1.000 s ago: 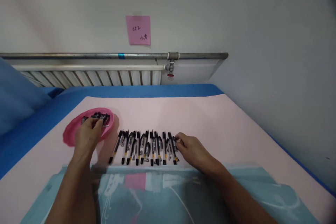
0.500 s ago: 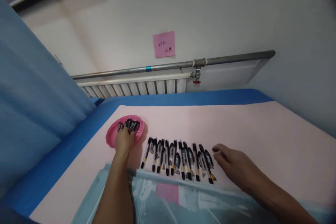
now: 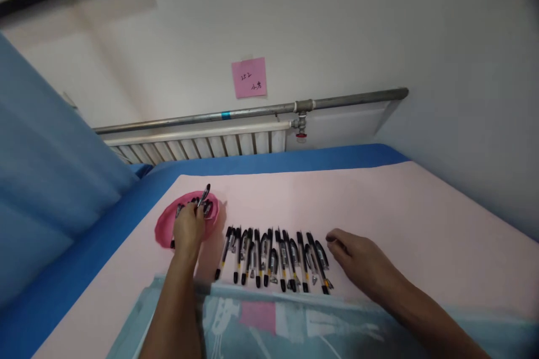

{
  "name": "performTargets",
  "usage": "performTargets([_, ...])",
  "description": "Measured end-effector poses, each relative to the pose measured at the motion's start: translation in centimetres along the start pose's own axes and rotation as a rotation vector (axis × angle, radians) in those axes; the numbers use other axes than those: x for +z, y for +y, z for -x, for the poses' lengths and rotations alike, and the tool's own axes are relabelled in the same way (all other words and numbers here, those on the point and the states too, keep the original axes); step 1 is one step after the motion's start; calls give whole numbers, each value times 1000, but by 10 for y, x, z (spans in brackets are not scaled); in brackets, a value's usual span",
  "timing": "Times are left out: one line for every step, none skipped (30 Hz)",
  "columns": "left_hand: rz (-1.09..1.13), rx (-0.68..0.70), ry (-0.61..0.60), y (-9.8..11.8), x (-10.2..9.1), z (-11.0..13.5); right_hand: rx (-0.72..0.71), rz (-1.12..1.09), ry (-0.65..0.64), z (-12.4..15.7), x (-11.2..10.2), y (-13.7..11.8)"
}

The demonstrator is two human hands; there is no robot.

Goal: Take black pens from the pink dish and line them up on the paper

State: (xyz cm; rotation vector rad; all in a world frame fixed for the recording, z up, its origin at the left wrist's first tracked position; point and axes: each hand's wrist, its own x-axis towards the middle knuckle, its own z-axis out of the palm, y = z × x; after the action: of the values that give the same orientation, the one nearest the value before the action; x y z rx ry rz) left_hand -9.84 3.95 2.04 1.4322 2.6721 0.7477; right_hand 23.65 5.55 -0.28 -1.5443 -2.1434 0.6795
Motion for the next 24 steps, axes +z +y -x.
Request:
performTargets([52, 28, 11, 10, 1, 8, -15, -38, 37, 0, 0, -1])
performTargets([126, 68, 0, 21, 5, 18, -30, -90, 73, 0, 0, -3])
performTargets([223, 112, -34, 33, 9, 29, -42, -155, 109, 1, 0, -5])
performTargets([410, 160, -105, 46, 15, 43, -47, -228, 127, 1, 0, -7])
performTargets([577, 184, -205, 59, 21, 58, -42, -308, 140, 2, 0, -10])
performTargets([707, 191, -329, 71, 27, 73, -31, -384, 140, 4, 0, -14])
performTargets([819, 188, -458, 83, 32, 88, -15, -464, 140, 5, 0, -17])
performTargets([911, 169, -578, 92, 37, 102, -4, -562, 148, 7, 1, -21])
performTargets([986, 141, -688, 100, 40, 114, 2, -663, 154, 9, 2, -25])
performTargets([1048, 115, -784, 106, 42, 125, 1, -739, 144, 10, 4, -29])
performTargets([1098, 94, -862, 111, 44, 133, -3, -797, 126, 12, 6, -33])
performTargets([1134, 78, -922, 114, 44, 140, 14, -848, 124, 14, 9, -36])
performTargets([1157, 67, -959, 115, 45, 144, 31, -873, 127, 15, 12, -39])
performTargets([1173, 55, -973, 116, 45, 148, 50, -880, 136, 16, 15, -41])
performTargets([1187, 38, -975, 116, 46, 150, 69, -875, 150, 17, 18, -42])
performTargets([1198, 10, -973, 115, 46, 151, 82, -863, 164, 18, 20, -43])
performTargets([1211, -31, -966, 115, 47, 152, 90, -852, 176, 19, 22, -43])
performTargets([1226, -80, -961, 114, 47, 153, 96, -847, 187, 19, 24, -43])
performTargets([1240, -129, -957, 113, 48, 153, 99, -850, 191, 19, 24, -43])
performTargets([1246, -171, -956, 113, 49, 153, 99, -859, 191, 19, 25, -43])
performTargets([1244, -202, -953, 112, 50, 154, 100, -872, 190, 19, 24, -43])
performTargets([1238, -214, -950, 112, 51, 154, 102, -888, 188, 19, 24, -42])
performTargets([1232, -206, -953, 111, 52, 154, 104, -903, 184, 19, 24, -42])
performTargets([1226, -188, -959, 112, 52, 154, 109, -918, 181, 20, 24, -42])
